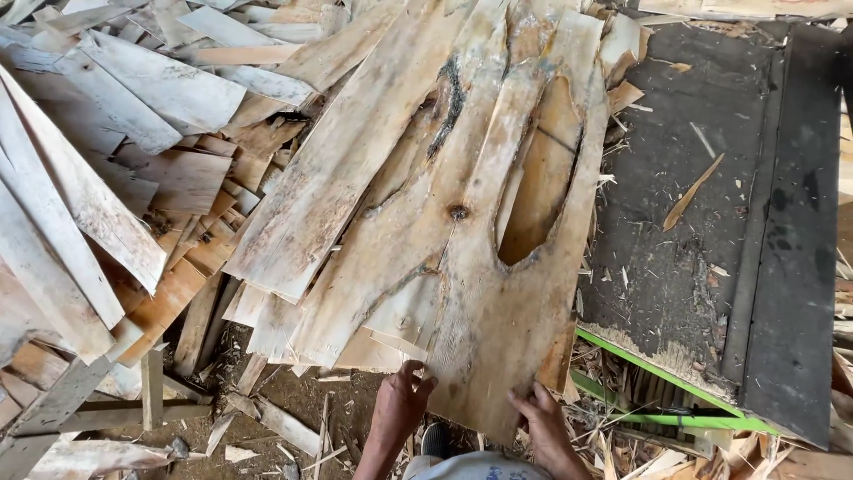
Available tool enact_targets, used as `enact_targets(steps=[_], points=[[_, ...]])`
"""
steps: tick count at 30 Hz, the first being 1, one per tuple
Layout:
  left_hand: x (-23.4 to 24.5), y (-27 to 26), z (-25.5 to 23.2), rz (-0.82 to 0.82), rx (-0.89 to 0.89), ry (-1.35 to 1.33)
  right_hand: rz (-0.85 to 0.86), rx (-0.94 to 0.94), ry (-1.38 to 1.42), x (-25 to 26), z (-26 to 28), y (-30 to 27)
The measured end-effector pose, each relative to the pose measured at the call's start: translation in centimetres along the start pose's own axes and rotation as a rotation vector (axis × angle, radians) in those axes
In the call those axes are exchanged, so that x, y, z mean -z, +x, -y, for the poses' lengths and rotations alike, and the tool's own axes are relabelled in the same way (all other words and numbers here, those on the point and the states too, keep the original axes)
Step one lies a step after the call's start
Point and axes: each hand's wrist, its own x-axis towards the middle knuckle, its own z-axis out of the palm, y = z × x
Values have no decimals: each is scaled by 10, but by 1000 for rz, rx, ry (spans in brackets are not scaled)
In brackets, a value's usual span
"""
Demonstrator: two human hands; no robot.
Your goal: Trimming and cutting thin strips of wood or veneer using a large manual lever-blade.
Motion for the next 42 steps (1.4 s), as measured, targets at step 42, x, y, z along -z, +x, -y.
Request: enact_targets(steps=[42], points=[[53, 47, 61, -413, -21, 246, -287, 329, 137, 3, 88, -60]])
